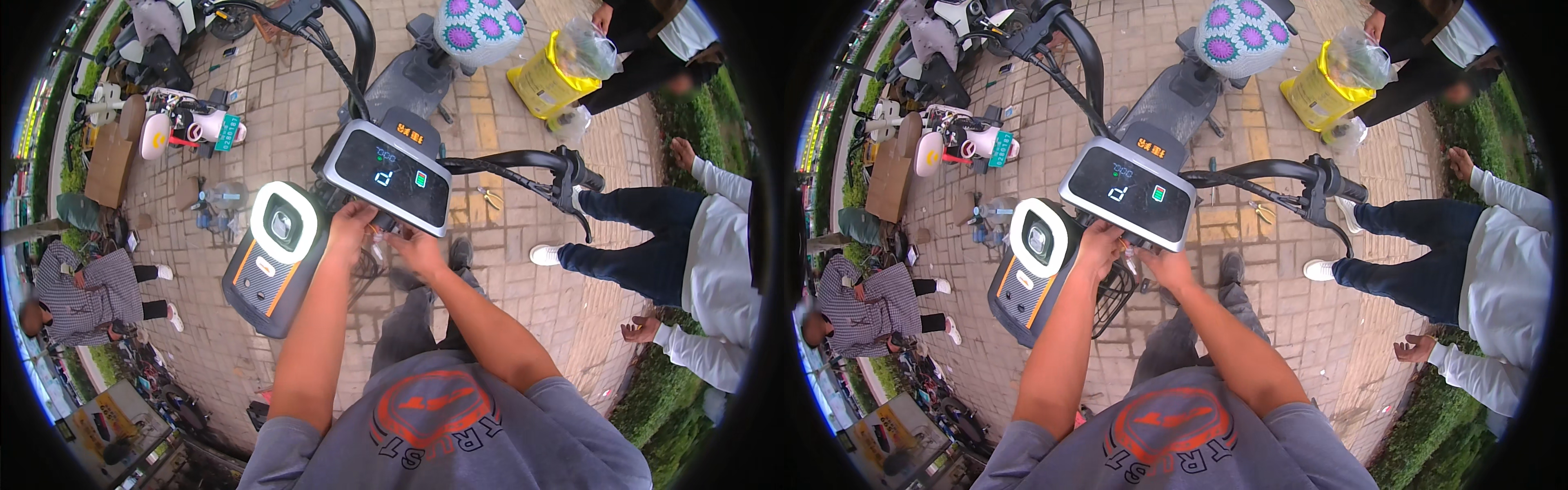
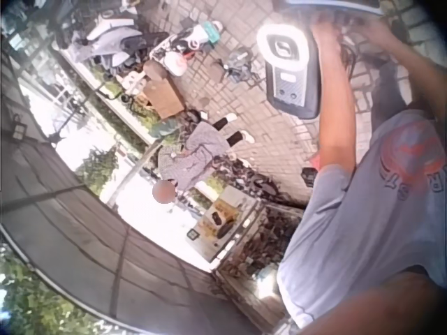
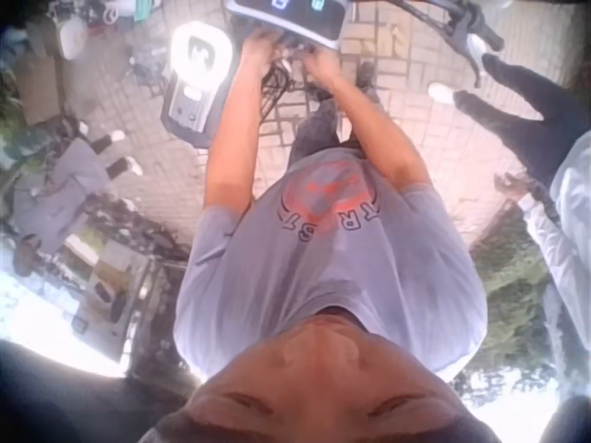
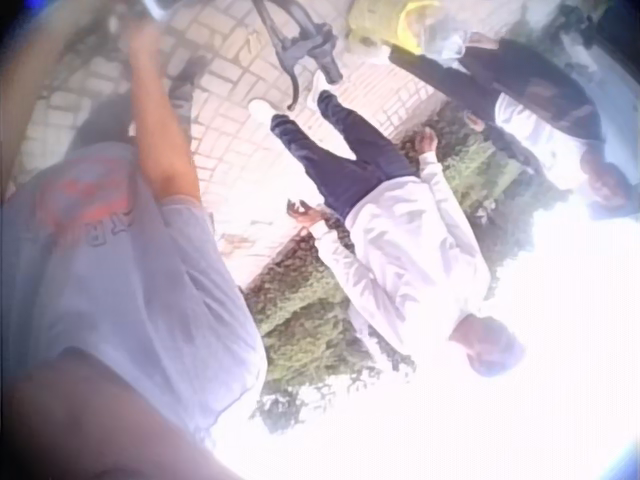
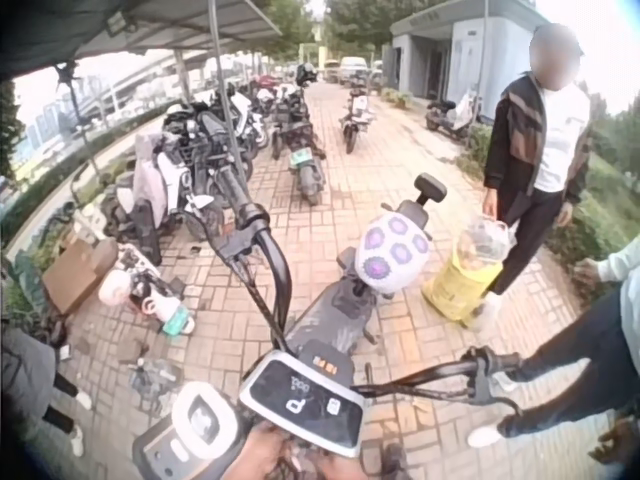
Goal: The person repairs an electric scooter by connecting wires under the handlebar display, securing the front panel, and tightening screws with a screwdriver. The person also adjusts the front light and ensures the panel is properly aligned.
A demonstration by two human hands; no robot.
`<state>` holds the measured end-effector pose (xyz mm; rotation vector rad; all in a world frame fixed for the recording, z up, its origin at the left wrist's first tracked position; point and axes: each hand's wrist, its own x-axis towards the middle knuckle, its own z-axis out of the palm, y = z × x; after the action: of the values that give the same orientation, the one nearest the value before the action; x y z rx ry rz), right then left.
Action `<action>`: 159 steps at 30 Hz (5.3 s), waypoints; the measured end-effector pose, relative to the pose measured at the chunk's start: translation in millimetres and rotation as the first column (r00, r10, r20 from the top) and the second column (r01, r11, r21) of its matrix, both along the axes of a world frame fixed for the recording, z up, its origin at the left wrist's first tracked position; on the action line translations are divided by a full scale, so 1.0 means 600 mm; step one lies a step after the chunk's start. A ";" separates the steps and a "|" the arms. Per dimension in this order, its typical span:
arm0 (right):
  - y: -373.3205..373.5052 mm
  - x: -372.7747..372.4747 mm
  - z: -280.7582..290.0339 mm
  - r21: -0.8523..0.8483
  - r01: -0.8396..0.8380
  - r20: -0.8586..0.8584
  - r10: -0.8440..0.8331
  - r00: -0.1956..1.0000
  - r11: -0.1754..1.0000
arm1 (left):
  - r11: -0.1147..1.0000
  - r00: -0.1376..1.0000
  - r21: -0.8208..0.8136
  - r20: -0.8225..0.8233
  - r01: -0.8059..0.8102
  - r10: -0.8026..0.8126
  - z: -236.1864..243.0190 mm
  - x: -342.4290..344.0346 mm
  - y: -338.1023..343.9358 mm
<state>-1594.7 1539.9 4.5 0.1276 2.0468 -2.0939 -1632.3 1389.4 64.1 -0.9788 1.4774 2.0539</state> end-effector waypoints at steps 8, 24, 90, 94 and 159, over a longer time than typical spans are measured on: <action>0.037 -0.052 0.122 0.131 -0.352 0.087 0.343 0.935 0.927 | 0.977 0.988 -0.203 -0.128 0.062 -0.089 -0.008 0.003 0.007; 0.072 -0.028 0.148 0.357 -0.333 0.165 0.292 0.942 0.873 | 0.788 0.834 -0.335 -0.013 0.516 -0.552 -0.039 0.005 0.020; 0.365 0.119 -0.244 0.340 -0.939 0.724 0.653 0.222 -0.058 | 0.652 0.645 0.076 -0.266 0.754 -0.716 -0.135 0.563 0.601; 0.326 0.153 -0.284 0.370 -0.913 0.714 0.681 0.161 -0.172 | 0.873 0.915 0.303 -0.257 0.382 -0.311 -0.127 0.641 0.617; 0.173 -0.149 -0.155 0.273 -0.666 -0.342 0.717 0.607 0.694 | 0.736 0.222 0.483 -0.744 -0.474 0.631 -0.266 0.032 0.110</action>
<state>-1684.4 1643.7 -88.4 -1.0467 1.9482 -1.5615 -1613.2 1455.1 -95.5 -0.2765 1.3963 3.5683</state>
